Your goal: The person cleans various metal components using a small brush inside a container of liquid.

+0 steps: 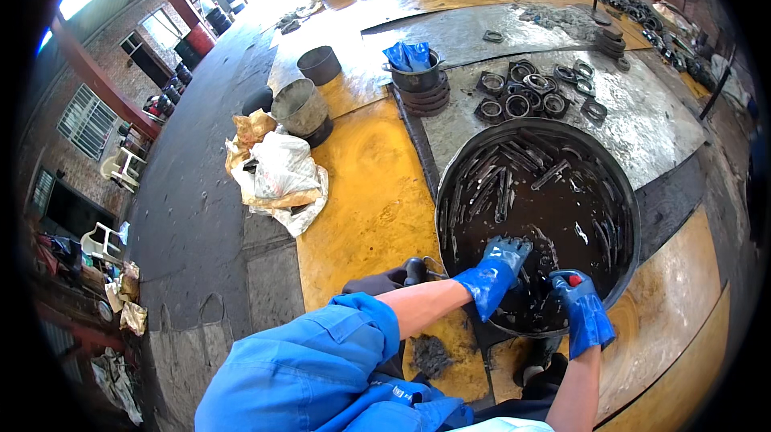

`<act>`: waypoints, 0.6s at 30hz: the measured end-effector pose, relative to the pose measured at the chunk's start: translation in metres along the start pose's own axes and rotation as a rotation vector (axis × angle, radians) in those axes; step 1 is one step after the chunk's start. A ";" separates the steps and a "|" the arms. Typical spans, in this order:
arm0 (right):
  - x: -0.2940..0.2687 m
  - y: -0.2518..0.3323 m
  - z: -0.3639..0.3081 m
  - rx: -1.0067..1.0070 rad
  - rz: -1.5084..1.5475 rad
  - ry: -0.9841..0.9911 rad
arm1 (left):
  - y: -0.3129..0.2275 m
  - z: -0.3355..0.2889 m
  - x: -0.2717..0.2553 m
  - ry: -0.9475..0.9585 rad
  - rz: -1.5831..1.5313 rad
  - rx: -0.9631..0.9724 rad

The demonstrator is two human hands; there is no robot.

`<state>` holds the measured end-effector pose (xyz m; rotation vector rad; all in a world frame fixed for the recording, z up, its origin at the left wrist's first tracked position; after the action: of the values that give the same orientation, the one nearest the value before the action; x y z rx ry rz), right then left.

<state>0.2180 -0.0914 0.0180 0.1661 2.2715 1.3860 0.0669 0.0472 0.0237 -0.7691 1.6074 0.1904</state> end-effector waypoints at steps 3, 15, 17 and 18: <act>-0.002 -0.003 0.000 0.058 0.026 0.001 | 0.002 -0.005 0.004 0.035 -0.082 -0.143; 0.013 0.019 -0.008 -0.049 -0.057 0.006 | 0.040 -0.020 0.063 -0.072 -0.433 -0.343; 0.009 0.023 -0.012 -0.040 -0.057 -0.013 | 0.032 -0.009 0.064 -0.049 -0.513 -0.316; 0.007 0.025 -0.015 -0.030 -0.065 -0.023 | 0.033 -0.010 0.067 -0.027 -0.543 -0.381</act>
<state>0.2020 -0.0888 0.0434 0.0970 2.2161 1.3772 0.0405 0.0425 -0.0466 -1.4599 1.2943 0.1124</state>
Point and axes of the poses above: each hand's wrist, its own z-axis towards the middle knuckle, its own x-axis out of the palm, y = z × x, the point moved 8 cm from there along z, towards the middle knuckle, and after that the axes turned 1 degree about -y, right-handed, at the moved point
